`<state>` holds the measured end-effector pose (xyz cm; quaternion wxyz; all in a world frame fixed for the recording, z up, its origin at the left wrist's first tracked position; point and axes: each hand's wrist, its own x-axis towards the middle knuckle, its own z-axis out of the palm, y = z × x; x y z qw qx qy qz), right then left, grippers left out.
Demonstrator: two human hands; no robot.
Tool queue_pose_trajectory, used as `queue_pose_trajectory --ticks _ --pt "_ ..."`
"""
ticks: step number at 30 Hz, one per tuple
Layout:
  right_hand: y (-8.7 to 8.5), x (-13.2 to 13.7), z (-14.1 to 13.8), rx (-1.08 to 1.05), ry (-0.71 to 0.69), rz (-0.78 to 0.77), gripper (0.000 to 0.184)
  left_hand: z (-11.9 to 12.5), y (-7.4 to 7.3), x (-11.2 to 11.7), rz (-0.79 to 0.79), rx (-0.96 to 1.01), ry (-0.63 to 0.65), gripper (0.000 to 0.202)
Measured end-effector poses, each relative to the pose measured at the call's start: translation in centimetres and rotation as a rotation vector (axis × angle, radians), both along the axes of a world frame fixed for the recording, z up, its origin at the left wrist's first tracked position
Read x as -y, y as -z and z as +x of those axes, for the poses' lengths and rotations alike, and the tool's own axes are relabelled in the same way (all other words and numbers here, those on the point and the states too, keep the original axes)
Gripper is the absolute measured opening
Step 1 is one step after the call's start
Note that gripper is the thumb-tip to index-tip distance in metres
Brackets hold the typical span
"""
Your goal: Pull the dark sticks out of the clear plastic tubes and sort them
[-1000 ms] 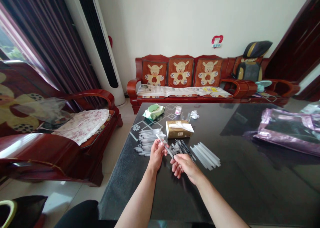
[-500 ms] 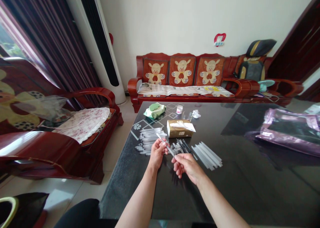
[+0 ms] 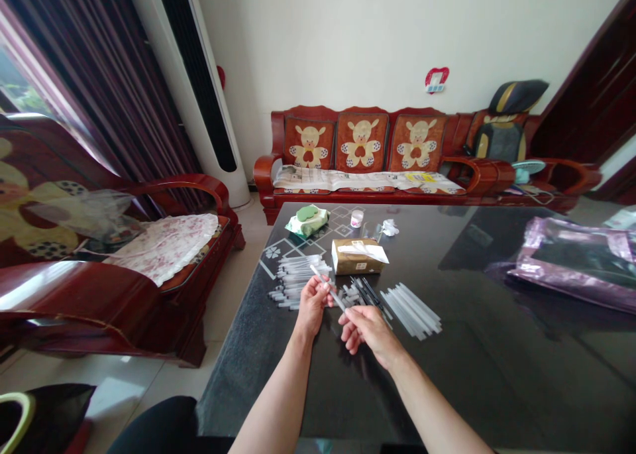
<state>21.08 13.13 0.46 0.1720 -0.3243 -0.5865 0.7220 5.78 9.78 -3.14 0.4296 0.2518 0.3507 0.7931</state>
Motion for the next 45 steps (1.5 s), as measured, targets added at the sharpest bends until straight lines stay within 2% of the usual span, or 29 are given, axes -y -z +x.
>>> queue_pose_trajectory --ticks 5,11,16,21,26,32,38,41,43,45 --pt "-0.1 -0.1 0.0 0.014 0.134 0.080 0.032 0.1 0.1 0.0 -0.003 -0.008 0.005 0.029" --pt "-0.1 -0.1 0.0 0.016 0.033 -0.002 0.040 0.0 0.2 -0.1 0.001 0.011 -0.001 0.027" --pt "-0.1 -0.2 -0.1 0.029 0.124 0.045 0.031 0.1 -0.2 0.0 -0.003 -0.008 -0.002 0.027" --pt "-0.4 0.0 -0.1 0.019 0.043 -0.050 0.040 0.1 -0.2 0.0 -0.004 -0.005 -0.006 0.027" --pt "-0.4 0.2 -0.2 -0.010 0.101 -0.019 0.033 0.0 -0.1 0.0 -0.005 -0.006 0.000 0.028" --pt "-0.2 0.1 -0.2 -0.032 0.075 -0.088 0.040 0.0 -0.1 0.0 0.002 -0.002 -0.011 0.026" --pt "0.4 -0.2 -0.2 0.045 0.182 0.047 0.028 -0.1 -0.1 0.0 -0.004 0.002 -0.050 0.027" --pt "0.3 -1.1 0.4 0.073 0.146 0.098 0.027 -0.2 0.0 0.0 -0.004 0.005 -0.064 0.028" --pt "-0.1 -2.4 1.5 0.150 0.158 0.211 0.026 -0.3 0.0 -0.1 0.000 0.011 -0.071 0.028" --pt "-0.5 -4.3 3.1 0.304 0.248 0.419 0.025 -0.3 -0.1 -0.1 0.001 0.016 -0.079 0.028"
